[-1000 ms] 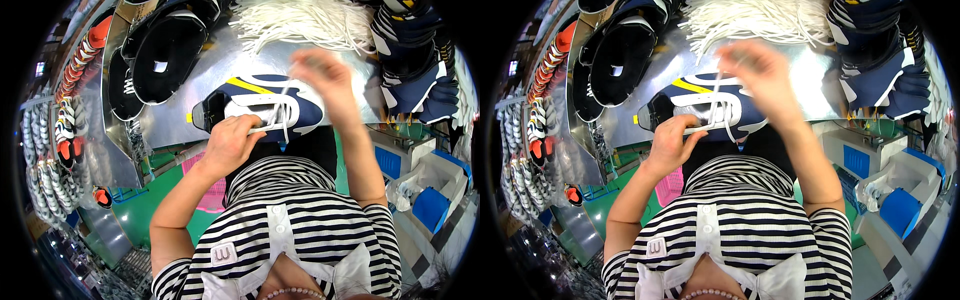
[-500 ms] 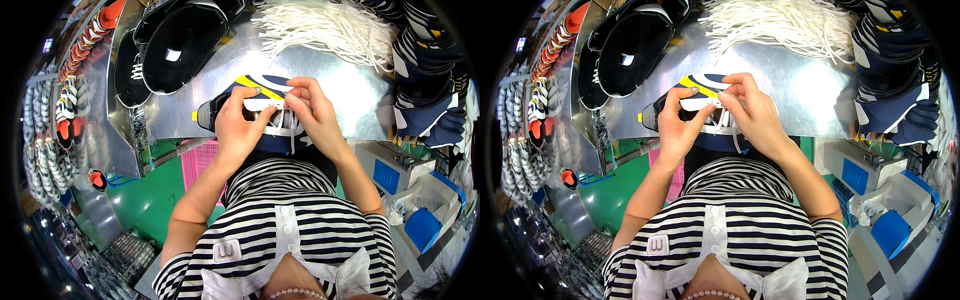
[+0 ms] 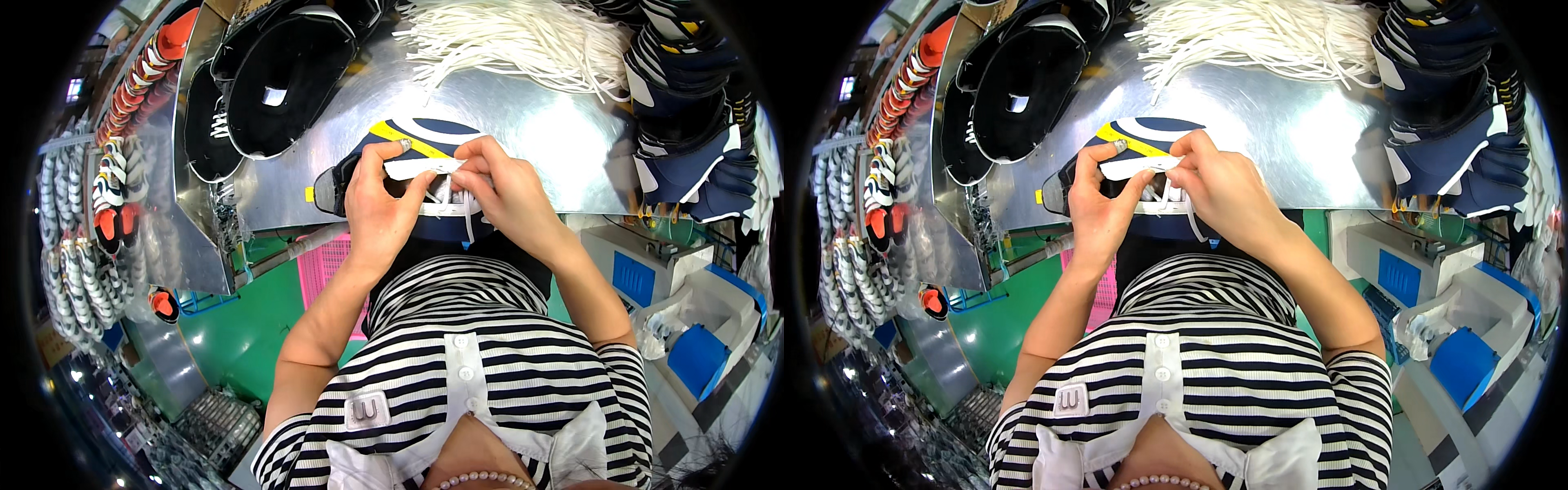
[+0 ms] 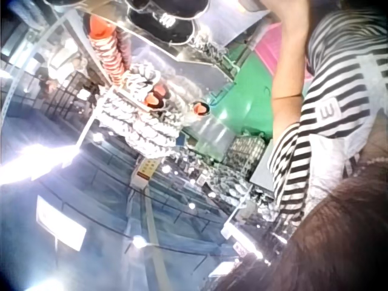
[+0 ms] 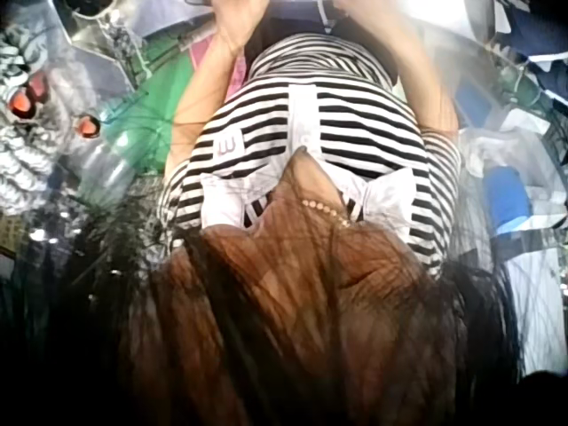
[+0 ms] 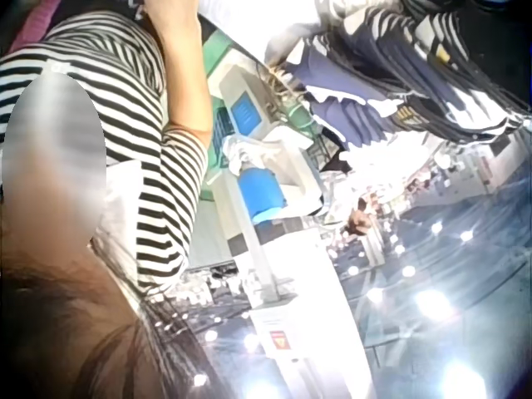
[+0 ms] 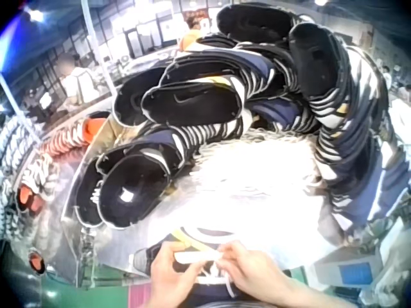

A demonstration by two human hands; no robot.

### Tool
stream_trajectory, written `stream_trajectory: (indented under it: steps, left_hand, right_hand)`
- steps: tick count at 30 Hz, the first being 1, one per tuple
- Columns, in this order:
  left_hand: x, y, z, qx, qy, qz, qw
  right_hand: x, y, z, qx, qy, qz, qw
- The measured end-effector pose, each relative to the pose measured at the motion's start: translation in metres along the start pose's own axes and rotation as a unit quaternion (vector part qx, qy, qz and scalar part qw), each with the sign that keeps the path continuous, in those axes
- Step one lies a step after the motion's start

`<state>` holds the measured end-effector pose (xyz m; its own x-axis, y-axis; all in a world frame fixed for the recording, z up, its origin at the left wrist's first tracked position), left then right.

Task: The person laces a blue and white shoe by threading a white lace through the eyelets and tying it. They repeat this process on a second shoe, then place the finished pair into a pink basket.

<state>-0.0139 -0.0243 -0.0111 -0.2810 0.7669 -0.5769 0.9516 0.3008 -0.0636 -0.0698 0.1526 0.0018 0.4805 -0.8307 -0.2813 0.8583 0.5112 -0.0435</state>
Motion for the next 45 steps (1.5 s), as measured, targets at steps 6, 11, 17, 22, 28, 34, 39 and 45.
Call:
stream_trajectory:
  steps: [6,11,17,22,28,34,39,45]
  left_hand:
    - [0.011,0.007,-0.010,0.099,-0.021,-0.010,0.995]
    - [-0.001,0.000,-0.008,-0.061,0.237,0.035,0.969]
    - [0.006,-0.015,-0.011,-0.093,0.251,0.033,0.963]
    - [-0.018,-0.013,-0.015,-0.063,0.218,0.107,0.968]
    - [-0.030,0.024,-0.044,0.224,-0.270,0.078,0.933]
    - [0.002,-0.005,-0.031,0.213,-0.196,0.024,0.957]
    - [0.004,-0.015,-0.033,0.226,-0.158,-0.001,0.961]
    - [0.001,0.003,-0.056,0.267,-0.131,0.033,0.954]
  right_hand:
    - [0.030,-0.022,0.006,-0.109,0.239,-0.015,0.965]
    - [-0.010,-0.002,0.025,-0.036,0.180,-0.002,0.983]
    - [-0.019,0.022,0.001,-0.006,0.186,-0.094,0.978]
    - [-0.019,0.016,-0.019,-0.009,0.093,-0.166,0.982]
    - [-0.003,0.043,-0.015,0.035,0.173,-0.066,0.982]
    - [-0.003,0.059,0.007,-0.086,0.195,-0.003,0.977]
    - [-0.009,0.087,0.002,-0.048,0.086,0.021,0.995]
    - [-0.015,0.032,-0.016,0.082,-0.176,-0.118,0.974]
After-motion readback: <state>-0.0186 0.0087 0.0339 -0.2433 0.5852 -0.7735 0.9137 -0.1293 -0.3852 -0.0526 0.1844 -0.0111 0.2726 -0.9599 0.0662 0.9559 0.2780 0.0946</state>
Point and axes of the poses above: each hand's wrist, its own y-axis away from the middle knuckle, its own x-axis out of the palm, z = x × y, the point moved 1 cm from there along -y, towards the middle knuckle, and after that the axes turned 8 degrees about -y, right-handed, at the moved point
